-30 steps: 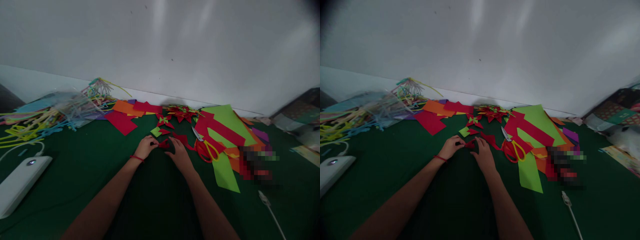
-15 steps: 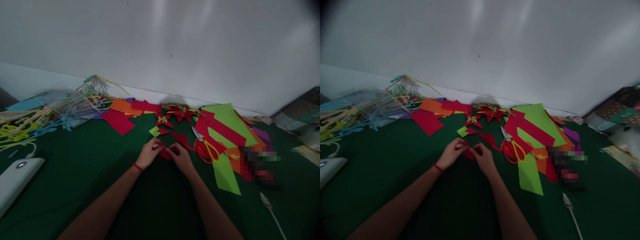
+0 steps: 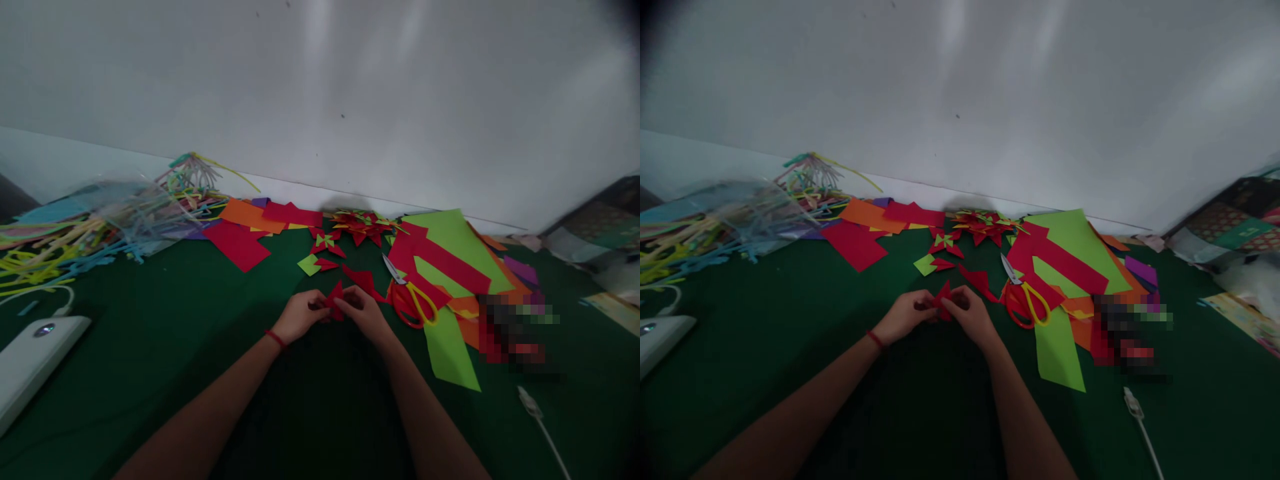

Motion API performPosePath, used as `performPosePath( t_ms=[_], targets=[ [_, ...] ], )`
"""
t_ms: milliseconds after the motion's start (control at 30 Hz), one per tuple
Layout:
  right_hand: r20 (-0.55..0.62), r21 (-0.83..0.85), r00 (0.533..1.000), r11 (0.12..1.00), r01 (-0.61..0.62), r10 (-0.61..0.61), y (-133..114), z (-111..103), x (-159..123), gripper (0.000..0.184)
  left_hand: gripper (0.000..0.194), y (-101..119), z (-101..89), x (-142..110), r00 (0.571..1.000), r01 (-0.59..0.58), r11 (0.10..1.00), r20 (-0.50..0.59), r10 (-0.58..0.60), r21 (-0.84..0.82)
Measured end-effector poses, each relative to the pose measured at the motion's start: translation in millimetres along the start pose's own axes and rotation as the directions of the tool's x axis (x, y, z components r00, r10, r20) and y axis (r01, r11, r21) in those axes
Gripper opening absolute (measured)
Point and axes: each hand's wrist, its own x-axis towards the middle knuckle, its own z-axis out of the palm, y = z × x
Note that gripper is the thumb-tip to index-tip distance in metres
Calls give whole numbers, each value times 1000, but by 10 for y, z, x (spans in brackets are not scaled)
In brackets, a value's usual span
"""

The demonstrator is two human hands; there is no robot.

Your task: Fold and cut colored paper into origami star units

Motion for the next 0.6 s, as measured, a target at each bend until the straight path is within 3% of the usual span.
performPosePath(
  t_ms=[100, 167, 233, 333, 400, 500, 600],
  targets=[
    [97, 14, 995, 1000, 4, -6, -39, -17, -14, 21, 7, 7, -26, -15, 999, -16, 999, 35, 15, 38],
    [37, 81, 999, 997, -4, 1, -34, -38, -5, 20, 11, -10, -67, 10, 999, -35, 996, -1, 35, 78],
    [-62, 185, 998, 983, -18, 30, -1, -67, 25, 22, 17, -46, -145, 88, 990, -49, 989, -121, 66, 137],
    [-170, 283, 984, 959, -9, 59, 63, -114, 91, 27, 20, -111, -329, 314, 926, -34, 968, -356, 124, 248],
    [-218, 345, 973, 938, 3, 77, 92, -141, 132, 29, 32, -143, -458, 508, 892, -13, 954, -428, 146, 299],
    [-263, 415, 960, 909, 24, 95, 108, -175, 169, 31, 49, -162, -590, 776, 889, 1, 942, -431, 153, 336],
    [-283, 442, 953, 896, 33, 105, 115, -204, 180, 27, 46, -163, -636, 921, 919, -3, 947, -371, 129, 321]
  ],
)
